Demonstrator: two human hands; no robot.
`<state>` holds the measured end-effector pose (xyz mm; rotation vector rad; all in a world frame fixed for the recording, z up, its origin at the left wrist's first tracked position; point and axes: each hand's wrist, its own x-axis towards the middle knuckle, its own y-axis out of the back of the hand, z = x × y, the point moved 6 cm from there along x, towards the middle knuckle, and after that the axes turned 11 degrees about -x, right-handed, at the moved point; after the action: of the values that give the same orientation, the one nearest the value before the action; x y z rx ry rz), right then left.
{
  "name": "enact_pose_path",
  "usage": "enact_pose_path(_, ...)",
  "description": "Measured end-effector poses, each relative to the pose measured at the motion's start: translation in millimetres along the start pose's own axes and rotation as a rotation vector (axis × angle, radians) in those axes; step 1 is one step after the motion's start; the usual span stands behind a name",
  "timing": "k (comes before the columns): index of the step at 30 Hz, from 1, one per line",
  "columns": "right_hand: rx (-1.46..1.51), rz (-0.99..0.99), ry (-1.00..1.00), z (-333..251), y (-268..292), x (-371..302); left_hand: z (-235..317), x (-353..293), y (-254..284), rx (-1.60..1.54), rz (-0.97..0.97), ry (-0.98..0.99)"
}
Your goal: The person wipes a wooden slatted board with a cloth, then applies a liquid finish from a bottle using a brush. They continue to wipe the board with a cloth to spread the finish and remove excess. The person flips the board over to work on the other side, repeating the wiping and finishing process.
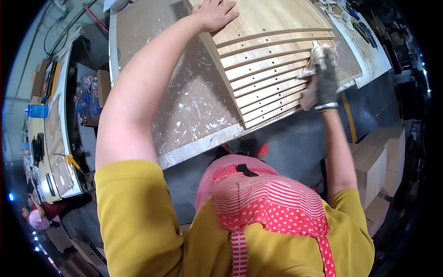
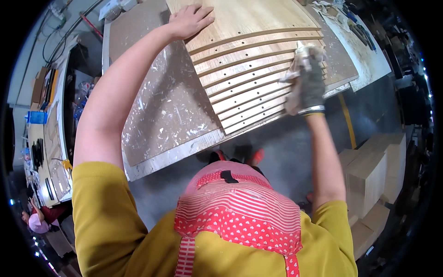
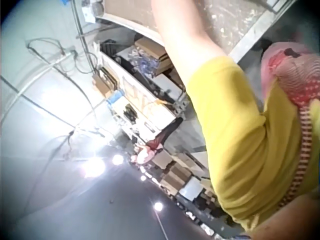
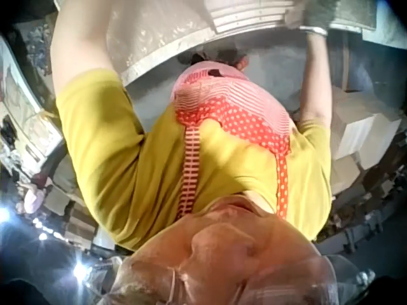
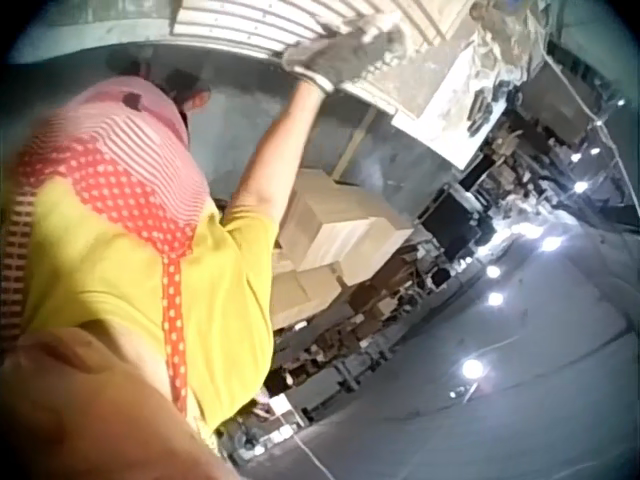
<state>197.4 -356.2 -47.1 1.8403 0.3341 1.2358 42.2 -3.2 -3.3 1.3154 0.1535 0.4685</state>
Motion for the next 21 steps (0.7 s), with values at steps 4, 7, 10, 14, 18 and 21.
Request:
enact_pose_path(4, 0.362, 0.030, 0.040, -125, 18, -46, 16, 3, 17, -0.124, -0.162, 0.005)
enact_pose_path(7, 0.780, -0.391, -0.001, -148, 44, -43, -13, 18, 21, -0.271, -0.281, -0.068)
enact_pose_path(10, 0.584, -0.272, -0.200, -67, 55, -18, -10, 17, 24, -0.323, -0.277, -0.138)
enact_pose_path(14, 0.519, 0.042, -0.438, -34, 42, 47, -1, 5, 17, -0.087, -0.099, -0.101)
enact_pose_path(18, 0.602, 0.158, 0.180, -178, -4, 24, -33, 27, -1, -0.114, -0.072, -0.258)
enact_pose_path(21, 0.544, -0.744, 0.621, -280, 25, -24, -32, 18, -1, -0.162, -0.020, -0.244)
